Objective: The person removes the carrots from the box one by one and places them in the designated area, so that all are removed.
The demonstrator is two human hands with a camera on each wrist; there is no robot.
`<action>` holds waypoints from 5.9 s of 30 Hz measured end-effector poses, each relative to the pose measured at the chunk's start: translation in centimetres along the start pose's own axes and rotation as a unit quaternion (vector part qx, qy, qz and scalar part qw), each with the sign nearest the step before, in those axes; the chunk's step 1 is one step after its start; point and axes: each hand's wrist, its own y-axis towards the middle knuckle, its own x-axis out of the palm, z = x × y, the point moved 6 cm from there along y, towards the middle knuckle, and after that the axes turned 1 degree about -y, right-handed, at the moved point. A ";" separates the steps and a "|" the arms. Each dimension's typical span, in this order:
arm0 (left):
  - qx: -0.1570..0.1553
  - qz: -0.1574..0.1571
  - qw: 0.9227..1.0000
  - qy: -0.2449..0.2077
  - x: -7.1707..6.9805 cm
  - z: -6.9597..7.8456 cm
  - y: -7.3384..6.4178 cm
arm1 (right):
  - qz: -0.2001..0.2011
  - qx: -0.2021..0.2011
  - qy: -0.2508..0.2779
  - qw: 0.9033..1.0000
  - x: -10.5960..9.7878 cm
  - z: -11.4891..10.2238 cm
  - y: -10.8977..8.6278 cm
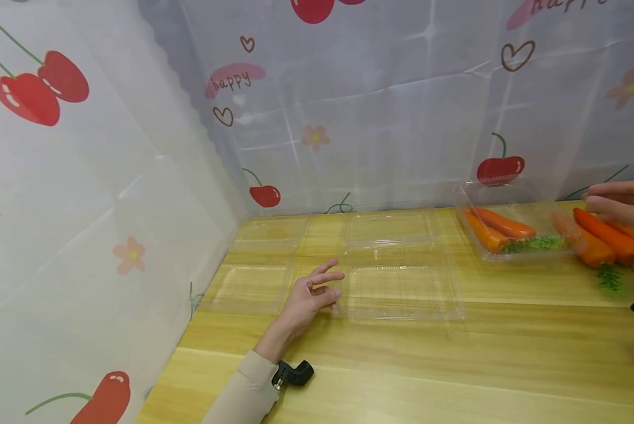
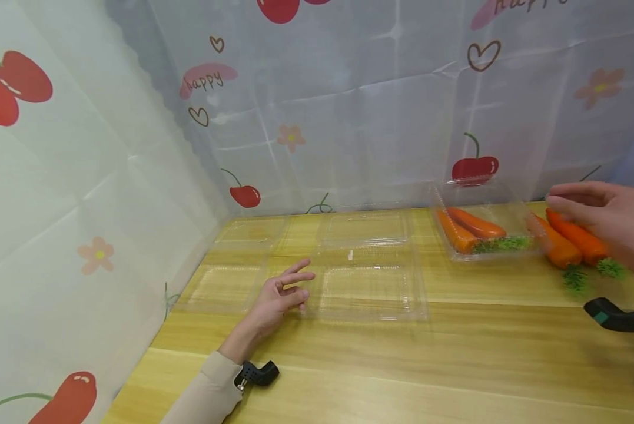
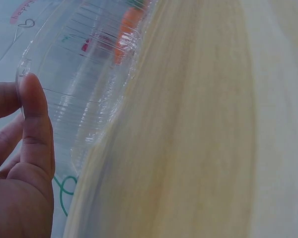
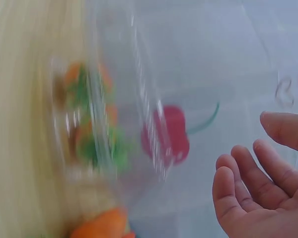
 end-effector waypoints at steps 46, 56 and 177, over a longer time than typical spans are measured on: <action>0.000 -0.002 1.000 -0.010 0.2 0.0 -0.1 | -0.275 -0.001 0.008 0.961 16.4 -9.5 -10.9; 0.002 0.000 1.000 -0.013 0.2 0.0 -0.1 | -0.277 -0.005 0.052 0.959 17.6 -9.1 -11.4; -0.063 0.216 0.959 0.173 -7.4 6.6 -3.1 | -0.267 0.104 0.222 0.932 29.1 -13.1 -12.7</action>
